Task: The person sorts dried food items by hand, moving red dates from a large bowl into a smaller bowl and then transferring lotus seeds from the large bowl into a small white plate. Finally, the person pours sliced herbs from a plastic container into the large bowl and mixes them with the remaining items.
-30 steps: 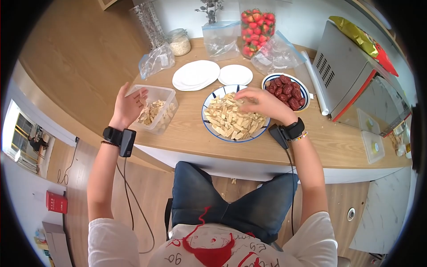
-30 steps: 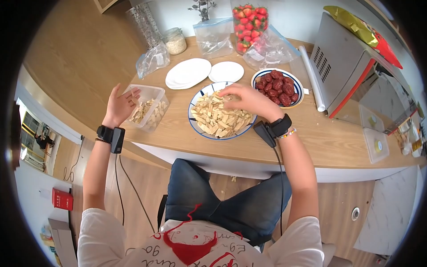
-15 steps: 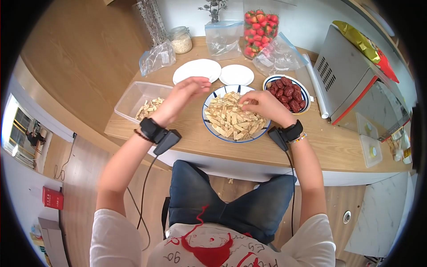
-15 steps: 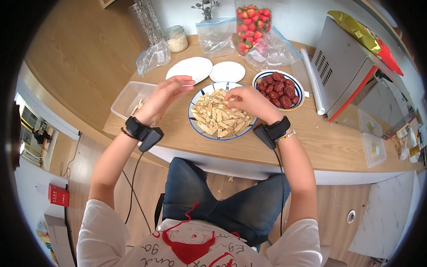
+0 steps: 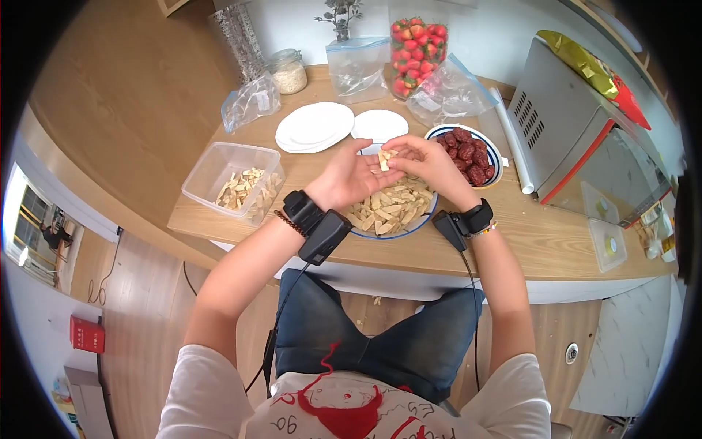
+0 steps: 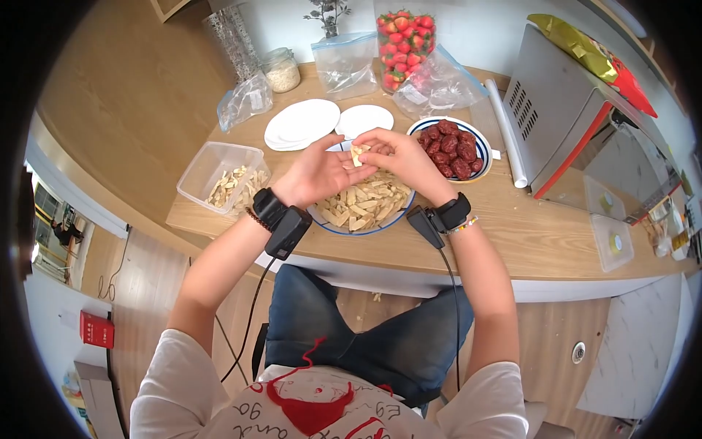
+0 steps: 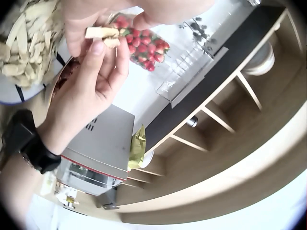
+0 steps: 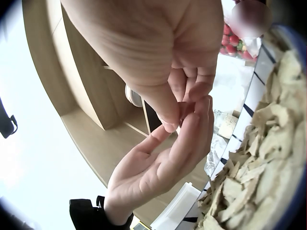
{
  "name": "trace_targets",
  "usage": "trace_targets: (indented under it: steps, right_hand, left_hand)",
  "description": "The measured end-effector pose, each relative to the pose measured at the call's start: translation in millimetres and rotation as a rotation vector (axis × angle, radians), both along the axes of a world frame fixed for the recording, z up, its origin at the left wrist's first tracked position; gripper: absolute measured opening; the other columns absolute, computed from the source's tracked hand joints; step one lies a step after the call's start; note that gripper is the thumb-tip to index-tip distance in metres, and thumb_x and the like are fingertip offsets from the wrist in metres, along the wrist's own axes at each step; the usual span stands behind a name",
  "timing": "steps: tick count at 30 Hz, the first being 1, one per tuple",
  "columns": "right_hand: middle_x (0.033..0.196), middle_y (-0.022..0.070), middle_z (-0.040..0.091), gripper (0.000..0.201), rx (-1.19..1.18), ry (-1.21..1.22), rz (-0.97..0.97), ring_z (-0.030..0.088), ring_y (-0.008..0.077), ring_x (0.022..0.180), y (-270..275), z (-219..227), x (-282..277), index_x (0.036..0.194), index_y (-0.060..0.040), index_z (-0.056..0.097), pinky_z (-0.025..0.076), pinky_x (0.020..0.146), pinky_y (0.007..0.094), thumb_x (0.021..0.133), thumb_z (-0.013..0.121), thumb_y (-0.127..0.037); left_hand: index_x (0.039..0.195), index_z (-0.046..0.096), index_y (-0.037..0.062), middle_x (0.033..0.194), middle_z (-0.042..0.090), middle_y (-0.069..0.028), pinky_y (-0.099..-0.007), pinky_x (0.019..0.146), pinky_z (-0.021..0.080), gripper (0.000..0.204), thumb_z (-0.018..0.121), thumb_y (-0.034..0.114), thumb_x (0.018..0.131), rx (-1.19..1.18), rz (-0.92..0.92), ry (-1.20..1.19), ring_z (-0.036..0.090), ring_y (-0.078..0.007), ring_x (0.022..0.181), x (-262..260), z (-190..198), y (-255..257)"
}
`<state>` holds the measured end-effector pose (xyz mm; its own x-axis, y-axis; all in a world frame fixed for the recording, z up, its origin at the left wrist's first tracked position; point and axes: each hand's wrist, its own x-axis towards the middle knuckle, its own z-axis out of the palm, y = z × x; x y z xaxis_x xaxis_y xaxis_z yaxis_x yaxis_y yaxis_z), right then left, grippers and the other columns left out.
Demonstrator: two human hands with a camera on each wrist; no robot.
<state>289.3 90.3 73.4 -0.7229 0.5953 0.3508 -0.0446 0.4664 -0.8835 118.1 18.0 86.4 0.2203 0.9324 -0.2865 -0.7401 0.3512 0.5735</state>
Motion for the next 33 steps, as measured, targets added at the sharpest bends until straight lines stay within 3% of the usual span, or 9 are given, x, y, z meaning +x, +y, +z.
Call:
trace_targets:
  steps: [3, 6, 12, 16, 23, 27, 30, 33]
  right_hand:
    - [0.089, 0.0013, 0.064, 0.022, 0.103, 0.016, -0.025, 0.056, 0.0057, 0.077, 4, 0, 2, 0.106, -0.0023, 0.062, 0.046, 0.071, 0.0217, 0.084, 0.061, -0.007]
    - [0.095, 0.0028, 0.064, 0.024, -0.002, 0.133, 0.001, 0.057, 0.0064, 0.080, 4, 2, 0, 0.108, -0.0029, 0.061, 0.046, 0.073, 0.0219, 0.084, 0.060, -0.005]
    - [0.099, 0.0031, 0.064, 0.027, 0.031, 0.082, -0.067, 0.058, 0.0070, 0.085, 13, -5, 4, 0.111, -0.0032, 0.060, 0.047, 0.076, 0.0230, 0.084, 0.061, -0.008]
    - [0.103, 0.0079, 0.063, 0.034, 0.197, -0.210, -0.042, 0.058, 0.0148, 0.094, 14, -2, 11, 0.113, -0.0046, 0.059, 0.046, 0.082, 0.0275, 0.081, 0.066, -0.015]
    - [0.112, 0.0124, 0.058, 0.041, 0.432, -0.410, 0.079, 0.055, 0.0253, 0.102, 5, -13, 11, 0.114, -0.0050, 0.058, 0.042, 0.089, 0.0330, 0.077, 0.069, -0.018]
    - [0.103, 0.0123, 0.061, 0.038, 0.435, -0.395, 0.069, 0.058, 0.0235, 0.095, 4, -14, 8, 0.111, -0.0039, 0.060, 0.045, 0.084, 0.0320, 0.076, 0.070, -0.016]
    - [0.092, 0.0113, 0.064, 0.030, 0.235, -0.437, 0.041, 0.060, 0.0198, 0.083, 7, -13, 8, 0.104, -0.0019, 0.063, 0.047, 0.075, 0.0297, 0.077, 0.069, -0.013]
    - [0.084, 0.0096, 0.065, 0.021, 0.345, -0.352, 0.008, 0.060, 0.0159, 0.074, 9, -17, 6, 0.098, -0.0004, 0.064, 0.047, 0.069, 0.0276, 0.079, 0.067, -0.010]
  left_hand:
    - [0.121, 0.035, -0.0120, 0.121, 0.049, -0.0231, -0.0433, 0.104, 0.038, 0.040, 0.031, 0.020, 0.097, 0.004, 0.036, -0.067, 0.050, -0.0311, 0.114, 2, -4, 2]
    - [0.122, 0.035, -0.0124, 0.122, 0.048, -0.0232, -0.0434, 0.105, 0.037, 0.039, 0.031, 0.017, 0.097, 0.028, 0.056, -0.078, 0.048, -0.0316, 0.116, -1, -5, 2]
    - [0.126, 0.035, -0.0116, 0.126, 0.047, -0.0243, -0.0431, 0.107, 0.035, 0.039, 0.033, 0.014, 0.096, 0.085, 0.005, -0.040, 0.044, -0.0326, 0.122, -22, 7, -15]
    - [0.124, 0.037, -0.0116, 0.125, 0.047, -0.0259, -0.0425, 0.106, 0.036, 0.038, 0.035, 0.013, 0.095, 0.155, 0.084, -0.041, 0.046, -0.0325, 0.120, -73, 28, -40]
    - [0.121, 0.038, -0.0125, 0.121, 0.051, -0.0238, -0.0345, 0.099, 0.046, 0.032, 0.042, 0.002, 0.093, 0.110, 0.392, 0.452, 0.052, -0.0274, 0.114, -200, 43, -94]
    - [0.118, 0.041, -0.0111, 0.118, 0.053, -0.0212, -0.0286, 0.096, 0.048, 0.028, 0.044, -0.002, 0.091, 0.090, 0.399, 0.590, 0.055, -0.0238, 0.110, -221, 39, -107]
    - [0.118, 0.042, -0.0092, 0.117, 0.054, -0.0178, -0.0261, 0.096, 0.048, 0.028, 0.045, -0.001, 0.092, 0.111, 0.395, 0.714, 0.056, -0.0210, 0.109, -221, 31, -107]
    - [0.119, 0.042, -0.0073, 0.117, 0.055, -0.0154, -0.0242, 0.095, 0.048, 0.028, 0.046, 0.001, 0.092, 0.137, 0.410, 0.813, 0.056, -0.0186, 0.108, -220, 19, -101]
